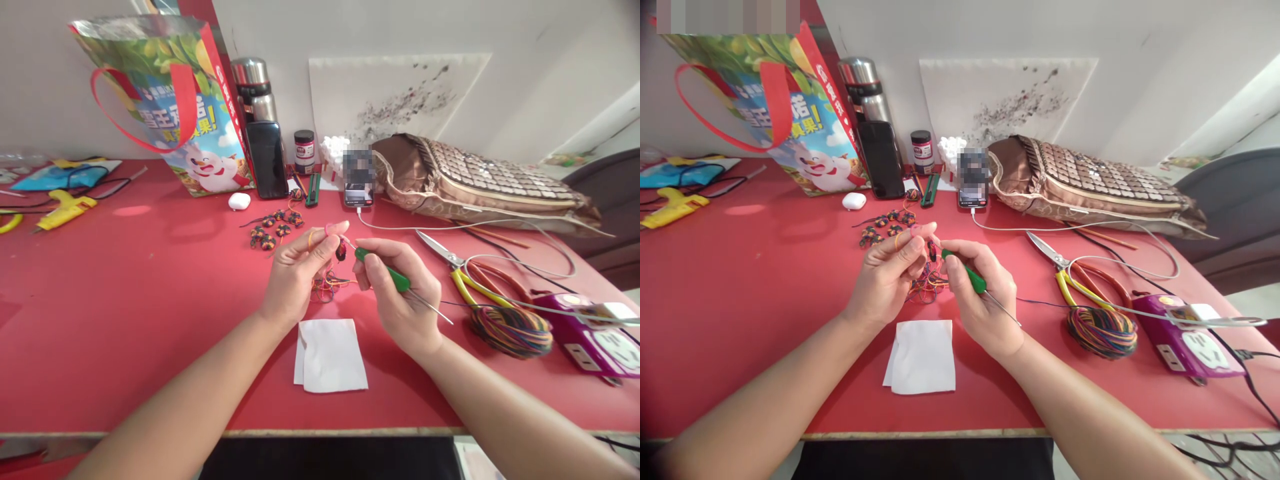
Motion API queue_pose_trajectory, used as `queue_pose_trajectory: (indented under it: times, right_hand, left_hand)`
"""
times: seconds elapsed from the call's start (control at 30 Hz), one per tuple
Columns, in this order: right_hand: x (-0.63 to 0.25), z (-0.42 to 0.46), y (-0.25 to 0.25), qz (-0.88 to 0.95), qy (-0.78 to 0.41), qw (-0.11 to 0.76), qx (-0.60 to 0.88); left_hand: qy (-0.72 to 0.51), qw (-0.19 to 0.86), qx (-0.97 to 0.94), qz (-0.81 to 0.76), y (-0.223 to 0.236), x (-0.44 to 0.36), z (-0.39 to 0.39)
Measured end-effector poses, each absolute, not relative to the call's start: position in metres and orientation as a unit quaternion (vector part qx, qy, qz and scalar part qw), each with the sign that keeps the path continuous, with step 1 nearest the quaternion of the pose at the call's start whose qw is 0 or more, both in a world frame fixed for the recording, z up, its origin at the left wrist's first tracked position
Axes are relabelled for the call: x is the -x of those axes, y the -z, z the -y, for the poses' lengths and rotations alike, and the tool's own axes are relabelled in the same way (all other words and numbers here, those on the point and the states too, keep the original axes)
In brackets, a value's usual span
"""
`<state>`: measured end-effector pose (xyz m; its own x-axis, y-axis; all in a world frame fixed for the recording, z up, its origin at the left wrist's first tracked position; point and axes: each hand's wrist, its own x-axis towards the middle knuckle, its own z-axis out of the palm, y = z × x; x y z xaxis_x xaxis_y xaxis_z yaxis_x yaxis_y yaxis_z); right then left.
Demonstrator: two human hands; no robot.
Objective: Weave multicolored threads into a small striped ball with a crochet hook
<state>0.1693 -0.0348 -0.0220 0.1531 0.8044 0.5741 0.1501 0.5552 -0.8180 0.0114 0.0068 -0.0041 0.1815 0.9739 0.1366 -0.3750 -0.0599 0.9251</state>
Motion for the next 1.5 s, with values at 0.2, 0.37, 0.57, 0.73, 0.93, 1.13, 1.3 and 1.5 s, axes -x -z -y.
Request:
queue_pose_trajectory:
  times: [0.2,0.37,0.57,0.73,0.93,1.13,1.3,1.5]
  right_hand:
    - [-0.168,0.036,0.020,0.592,-0.256,0.657,0.390]
    - [-0.168,0.037,0.018,0.600,-0.252,0.657,0.379]
    - [-0.168,0.036,0.016,0.596,-0.239,0.663,0.384]
    - [-0.169,0.035,0.014,0.587,-0.243,0.675,0.375]
    - [-0.169,0.035,0.013,0.596,-0.227,0.667,0.385]
    - [-0.169,0.035,0.013,0.589,-0.223,0.670,0.392]
    - [-0.168,0.035,0.015,0.589,-0.234,0.669,0.390]
    - [-0.168,0.035,0.015,0.590,-0.230,0.667,0.394]
  left_hand:
    - [-0.560,0.594,-0.475,-0.329,0.000,-0.011,-0.007]
    - [-0.553,0.572,-0.464,-0.389,-0.001,-0.013,-0.007]
    - [-0.547,0.595,-0.445,-0.386,0.005,-0.013,-0.012]
    - [-0.575,0.603,-0.444,-0.329,0.007,-0.013,-0.012]
    - [-0.581,0.602,-0.447,-0.316,-0.002,-0.010,-0.012]
    - [-0.561,0.624,-0.444,-0.313,-0.011,-0.007,-0.011]
    - [-0.555,0.640,-0.413,-0.334,-0.015,-0.008,-0.012]
    - [-0.545,0.662,-0.401,-0.324,-0.016,-0.008,-0.013]
